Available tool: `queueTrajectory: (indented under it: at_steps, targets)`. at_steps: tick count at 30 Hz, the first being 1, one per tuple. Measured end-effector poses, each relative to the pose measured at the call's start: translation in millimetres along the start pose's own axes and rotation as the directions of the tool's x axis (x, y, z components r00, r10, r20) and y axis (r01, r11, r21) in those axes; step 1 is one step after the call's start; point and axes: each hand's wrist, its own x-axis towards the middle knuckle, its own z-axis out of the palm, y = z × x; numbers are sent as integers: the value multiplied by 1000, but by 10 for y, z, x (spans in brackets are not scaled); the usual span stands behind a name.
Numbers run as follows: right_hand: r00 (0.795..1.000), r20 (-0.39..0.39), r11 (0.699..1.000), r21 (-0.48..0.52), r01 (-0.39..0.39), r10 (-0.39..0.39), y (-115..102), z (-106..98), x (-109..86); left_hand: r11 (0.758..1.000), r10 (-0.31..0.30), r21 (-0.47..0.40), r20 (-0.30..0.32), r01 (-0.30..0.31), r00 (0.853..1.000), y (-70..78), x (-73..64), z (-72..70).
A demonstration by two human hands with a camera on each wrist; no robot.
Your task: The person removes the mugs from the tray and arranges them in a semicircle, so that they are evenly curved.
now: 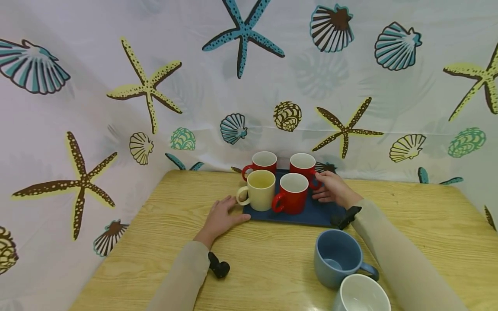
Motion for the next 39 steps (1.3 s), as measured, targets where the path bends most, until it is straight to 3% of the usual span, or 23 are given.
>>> queueTrajectory:
  at_steps: [26,39]
  targets:
    - [995,-94,999,19,-36,38,59,-215,-215,1000,-22,1,6,22,1000,26,-7,23]
    - [997,-80,999,53,-4,8,73,-323,-375,1000,-22,11,5,22,1000,8,14,1]
